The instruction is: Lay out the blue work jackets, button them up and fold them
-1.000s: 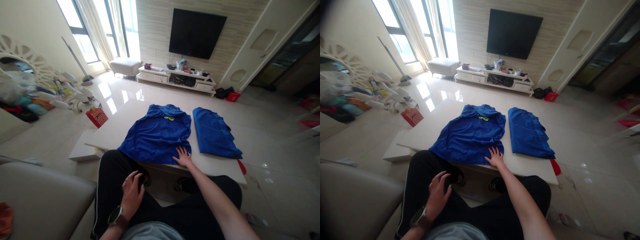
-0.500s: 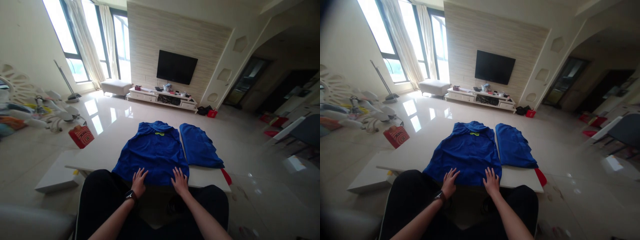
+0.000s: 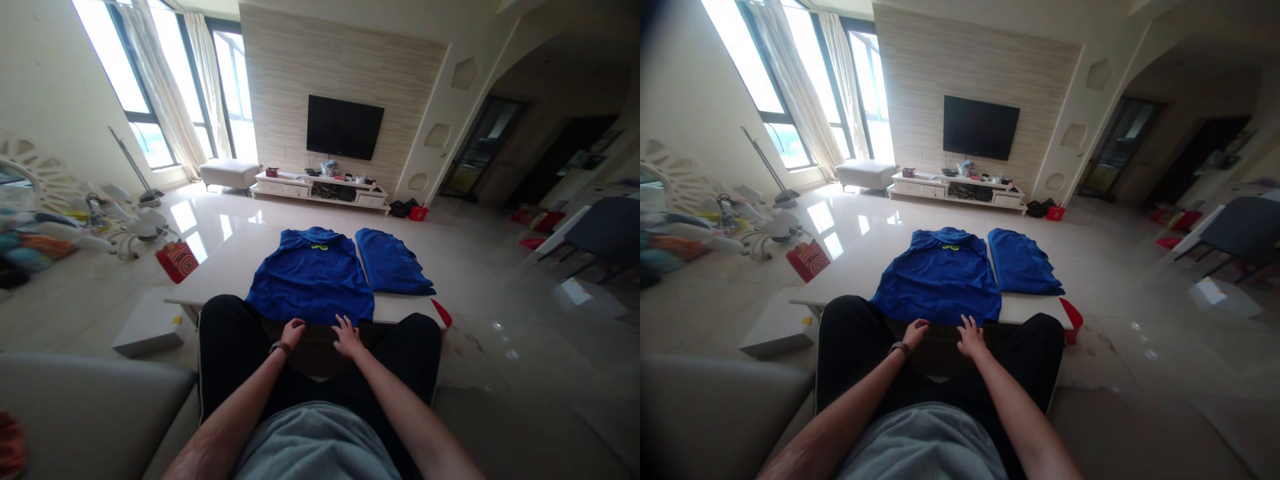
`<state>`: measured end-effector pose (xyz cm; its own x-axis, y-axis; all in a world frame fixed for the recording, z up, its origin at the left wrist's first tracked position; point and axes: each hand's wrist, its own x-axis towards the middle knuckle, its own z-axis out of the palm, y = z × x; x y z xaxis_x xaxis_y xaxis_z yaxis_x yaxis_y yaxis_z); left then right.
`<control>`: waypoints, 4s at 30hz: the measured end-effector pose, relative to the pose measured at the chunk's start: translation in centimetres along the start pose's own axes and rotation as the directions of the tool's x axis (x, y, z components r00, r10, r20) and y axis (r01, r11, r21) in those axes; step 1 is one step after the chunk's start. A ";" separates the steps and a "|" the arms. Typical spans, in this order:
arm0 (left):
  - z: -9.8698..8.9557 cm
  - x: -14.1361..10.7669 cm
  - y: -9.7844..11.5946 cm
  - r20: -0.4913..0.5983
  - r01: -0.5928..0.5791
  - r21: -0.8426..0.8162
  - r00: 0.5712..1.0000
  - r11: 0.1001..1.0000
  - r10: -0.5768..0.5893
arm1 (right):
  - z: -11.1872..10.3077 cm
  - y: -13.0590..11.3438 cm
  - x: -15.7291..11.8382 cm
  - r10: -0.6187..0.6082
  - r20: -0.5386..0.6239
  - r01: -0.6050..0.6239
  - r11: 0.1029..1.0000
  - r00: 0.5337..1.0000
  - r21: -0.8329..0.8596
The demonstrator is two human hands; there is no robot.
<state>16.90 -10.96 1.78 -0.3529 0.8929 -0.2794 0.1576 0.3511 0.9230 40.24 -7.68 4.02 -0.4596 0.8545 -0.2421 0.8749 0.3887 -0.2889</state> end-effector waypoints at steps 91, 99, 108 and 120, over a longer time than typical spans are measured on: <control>3.4 -0.8 -1.1 0.068 0.027 -0.080 0.997 0.996 -0.021 | 2.7 -2.0 2.8 -0.087 -0.394 0.315 0.766 0.915 0.560; 2.9 -1.0 -0.3 0.101 -0.016 0.098 0.995 0.995 0.006 | 2.8 -2.0 2.4 -0.110 -0.371 0.293 0.826 0.922 0.482; 3.0 -0.7 -0.9 0.108 -0.055 0.207 0.994 0.977 0.033 | 2.3 -2.3 2.0 -0.126 -0.357 0.296 0.829 0.926 0.475; 2.4 -1.1 -0.3 0.144 -0.156 0.294 0.983 0.943 0.117 | 1.8 -3.4 0.8 -0.134 -0.332 0.241 0.921 0.934 0.305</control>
<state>19.48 -11.32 1.16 -0.1956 0.9591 -0.2045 0.4746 0.2751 0.8361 36.62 -8.93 3.12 -0.4956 0.8601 0.1205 0.6490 0.4590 -0.6068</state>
